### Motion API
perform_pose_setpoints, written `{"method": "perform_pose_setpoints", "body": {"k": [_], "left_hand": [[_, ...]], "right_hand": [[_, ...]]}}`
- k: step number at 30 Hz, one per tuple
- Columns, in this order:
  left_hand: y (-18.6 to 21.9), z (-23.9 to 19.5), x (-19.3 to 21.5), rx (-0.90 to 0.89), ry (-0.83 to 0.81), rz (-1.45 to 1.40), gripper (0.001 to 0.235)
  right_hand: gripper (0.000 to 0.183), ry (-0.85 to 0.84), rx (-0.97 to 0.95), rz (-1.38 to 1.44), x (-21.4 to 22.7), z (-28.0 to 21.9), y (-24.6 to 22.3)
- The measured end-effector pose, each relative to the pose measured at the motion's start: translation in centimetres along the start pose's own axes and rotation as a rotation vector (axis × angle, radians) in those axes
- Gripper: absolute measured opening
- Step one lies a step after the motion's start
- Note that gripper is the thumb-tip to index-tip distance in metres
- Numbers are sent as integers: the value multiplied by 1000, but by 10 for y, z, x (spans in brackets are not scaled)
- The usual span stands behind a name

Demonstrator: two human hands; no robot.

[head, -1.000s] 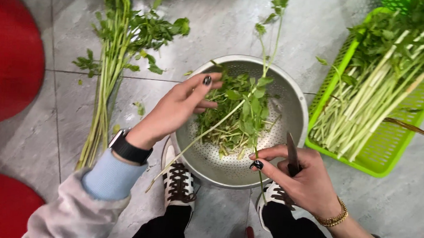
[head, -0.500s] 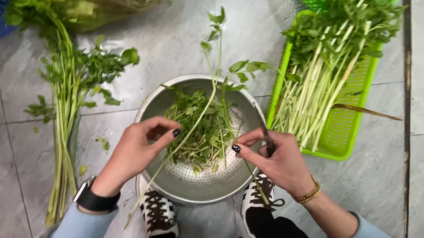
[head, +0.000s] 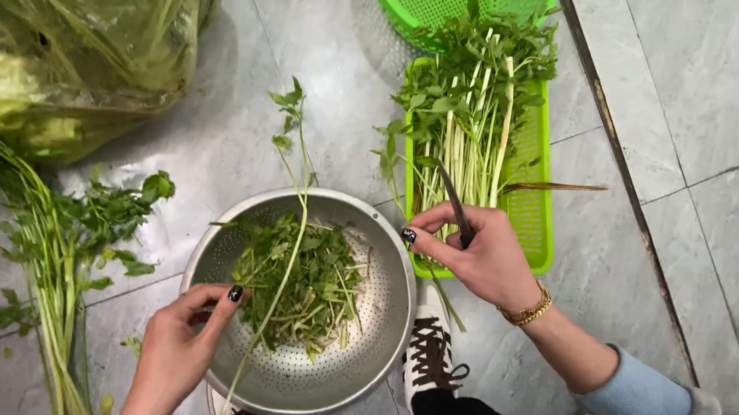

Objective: The person sits on the floor and uses a knife to trim the stems and leaves of green vegetables. They hold the vegetable stems over a metal colander, cut off the leafy tops, and place the trimmed stems into a green basket.

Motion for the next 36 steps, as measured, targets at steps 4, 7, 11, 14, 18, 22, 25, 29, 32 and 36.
{"method": "perform_pose_setpoints", "body": {"k": [4,7,11,14,18,22,25,29,32,36], "left_hand": [[24,-7,4,99,-24,18,31],[28,-9,2,100,-42,-18,34],[27,-9,0,61,-52,-16,34],[16,-5,-2,-34,-57,-13,28],[14,-5,-4,-191,-53,-29,11],[4,-6,-6,-147,-46,47,8],[1,-6,-4,-98,-39,51,33],[-6,-4,-8,-134,-105,120,46],[2,-6,-11,-143,-65,101,52],[-6,3,-21,-279,-29,26,38]], "right_hand": [[6,-1,29,-10,-6,-5,-3],[7,-18,0,-39,-12,-8,-3],[9,-43,20,-81,-17,-9,-3],[12,-41,67,-126,-4,0,1],[14,90,57,-82,36,22,-8],[6,230,136,-93,83,54,9],[5,255,127,-25,102,77,34],[12,339,52,-380,118,102,101],[11,274,22,-558,116,103,138],[10,210,168,-658,109,94,149]]}}
Point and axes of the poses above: each hand's wrist, its own z-axis towards the middle knuckle, its own x-axis out of the back of the hand, y = z × x, the point moved 7 cm from there along z, towards the middle knuckle, and after that the axes turned 3 degrees about y, right-handed, at the moved point
